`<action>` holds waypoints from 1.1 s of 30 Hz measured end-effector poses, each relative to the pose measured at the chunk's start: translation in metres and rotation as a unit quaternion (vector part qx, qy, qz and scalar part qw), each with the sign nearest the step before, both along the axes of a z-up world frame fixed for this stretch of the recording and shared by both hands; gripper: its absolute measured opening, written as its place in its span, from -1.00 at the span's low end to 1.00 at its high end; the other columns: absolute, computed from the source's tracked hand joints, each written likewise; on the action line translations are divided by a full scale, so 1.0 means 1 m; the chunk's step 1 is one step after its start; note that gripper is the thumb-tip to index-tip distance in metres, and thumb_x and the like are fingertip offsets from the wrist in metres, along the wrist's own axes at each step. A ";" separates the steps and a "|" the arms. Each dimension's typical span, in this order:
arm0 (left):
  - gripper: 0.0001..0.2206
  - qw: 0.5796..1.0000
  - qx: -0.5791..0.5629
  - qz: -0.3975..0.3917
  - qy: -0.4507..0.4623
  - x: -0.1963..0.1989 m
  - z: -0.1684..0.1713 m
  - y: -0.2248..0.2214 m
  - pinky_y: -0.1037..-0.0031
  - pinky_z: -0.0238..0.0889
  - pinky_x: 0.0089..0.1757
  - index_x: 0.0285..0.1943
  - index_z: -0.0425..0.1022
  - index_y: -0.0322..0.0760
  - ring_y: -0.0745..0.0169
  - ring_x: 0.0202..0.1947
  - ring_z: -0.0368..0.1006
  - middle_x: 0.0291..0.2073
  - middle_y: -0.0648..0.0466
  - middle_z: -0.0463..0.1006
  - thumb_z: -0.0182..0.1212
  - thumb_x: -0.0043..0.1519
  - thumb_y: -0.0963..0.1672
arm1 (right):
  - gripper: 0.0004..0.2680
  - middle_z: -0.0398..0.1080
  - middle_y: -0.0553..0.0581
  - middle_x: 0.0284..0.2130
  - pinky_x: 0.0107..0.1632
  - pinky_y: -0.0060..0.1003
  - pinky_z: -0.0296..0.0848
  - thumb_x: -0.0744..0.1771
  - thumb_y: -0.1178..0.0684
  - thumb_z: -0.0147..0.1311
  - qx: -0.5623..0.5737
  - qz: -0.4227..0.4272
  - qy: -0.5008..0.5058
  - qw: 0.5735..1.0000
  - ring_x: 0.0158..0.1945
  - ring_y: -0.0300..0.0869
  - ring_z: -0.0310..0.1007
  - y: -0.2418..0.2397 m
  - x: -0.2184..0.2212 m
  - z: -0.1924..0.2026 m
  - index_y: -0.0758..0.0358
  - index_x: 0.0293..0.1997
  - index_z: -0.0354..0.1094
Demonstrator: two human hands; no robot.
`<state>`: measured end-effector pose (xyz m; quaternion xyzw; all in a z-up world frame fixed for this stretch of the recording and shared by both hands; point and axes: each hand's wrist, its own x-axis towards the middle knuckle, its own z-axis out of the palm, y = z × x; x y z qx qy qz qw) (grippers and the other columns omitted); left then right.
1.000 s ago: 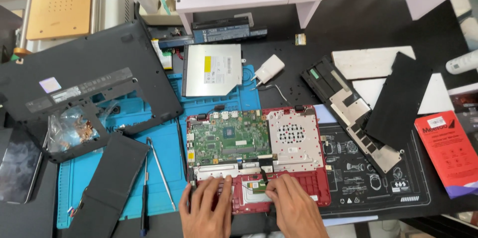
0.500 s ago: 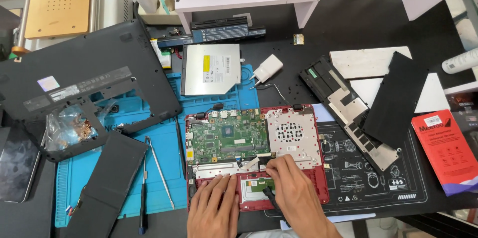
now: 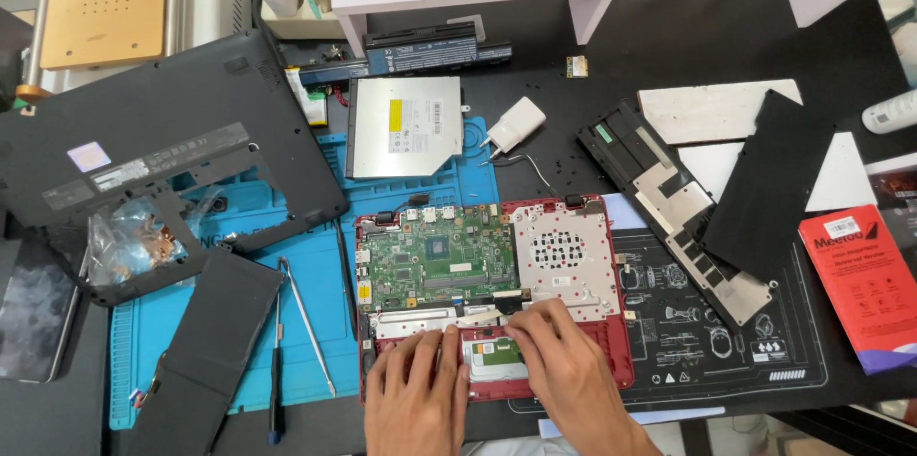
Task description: The person works at a repair bench on a partially disassembled laptop, using a screwdriver to unscrew and manipulate components on the exposed motherboard and chassis. They reposition the laptop base, handle small parts and connectors, and set a removed panel aside while continuing to work on the board.
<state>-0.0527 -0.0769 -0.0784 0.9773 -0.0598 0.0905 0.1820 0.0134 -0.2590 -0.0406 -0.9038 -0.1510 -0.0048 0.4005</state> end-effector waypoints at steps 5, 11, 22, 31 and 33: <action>-0.55 0.999 0.023 -0.013 0.035 0.004 0.003 0.002 0.07 0.19 0.05 0.25 0.46 -0.31 -0.02 0.10 0.39 0.02 -0.02 0.49 0.23 0.19 -0.05 | -0.88 0.41 0.16 -0.26 -0.31 -0.15 0.52 0.27 0.21 0.21 0.007 0.003 -0.002 1.000 -0.33 0.01 0.58 0.001 -0.003 -0.007 0.32 -0.17 0.44; -0.52 0.997 0.052 -0.041 0.041 0.004 0.006 0.006 0.09 0.21 0.07 0.30 0.40 -0.31 0.00 0.12 0.36 0.06 0.00 0.44 0.19 0.22 -0.02 | -0.86 0.45 0.18 -0.25 -0.27 -0.15 0.54 0.26 0.22 0.22 -0.003 0.011 -0.010 1.000 -0.29 0.07 0.57 0.004 -0.004 -0.007 0.33 -0.13 0.47; -0.48 0.994 0.036 -0.064 0.080 0.005 0.013 0.008 0.02 0.16 0.07 0.37 0.35 -0.16 -0.10 0.21 0.30 0.16 -0.04 0.41 0.17 0.21 0.01 | -0.89 0.47 0.19 -0.23 -0.25 -0.12 0.53 0.27 0.21 0.22 0.018 -0.007 0.005 1.000 -0.26 0.13 0.57 0.005 -0.004 -0.003 0.33 -0.17 0.47; -0.48 0.987 0.002 -0.054 0.150 0.011 0.015 0.005 -0.02 0.09 0.07 0.37 0.40 -0.14 -0.14 0.22 0.29 0.14 -0.08 0.40 0.23 0.21 0.01 | -0.91 0.45 0.15 -0.29 -0.32 -0.12 0.52 0.27 0.21 0.19 0.011 -0.044 0.112 0.993 -0.33 0.07 0.59 0.001 0.000 -0.008 0.34 -0.21 0.45; -0.50 0.995 0.007 -0.056 0.081 0.008 0.013 0.007 -0.02 0.10 0.06 0.31 0.41 -0.18 -0.12 0.20 0.31 0.08 -0.11 0.41 0.23 0.18 0.01 | -0.91 0.45 0.16 -0.28 -0.32 -0.08 0.48 0.27 0.22 0.20 0.008 -0.030 0.063 0.998 -0.31 0.14 0.56 0.001 -0.002 -0.007 0.33 -0.19 0.46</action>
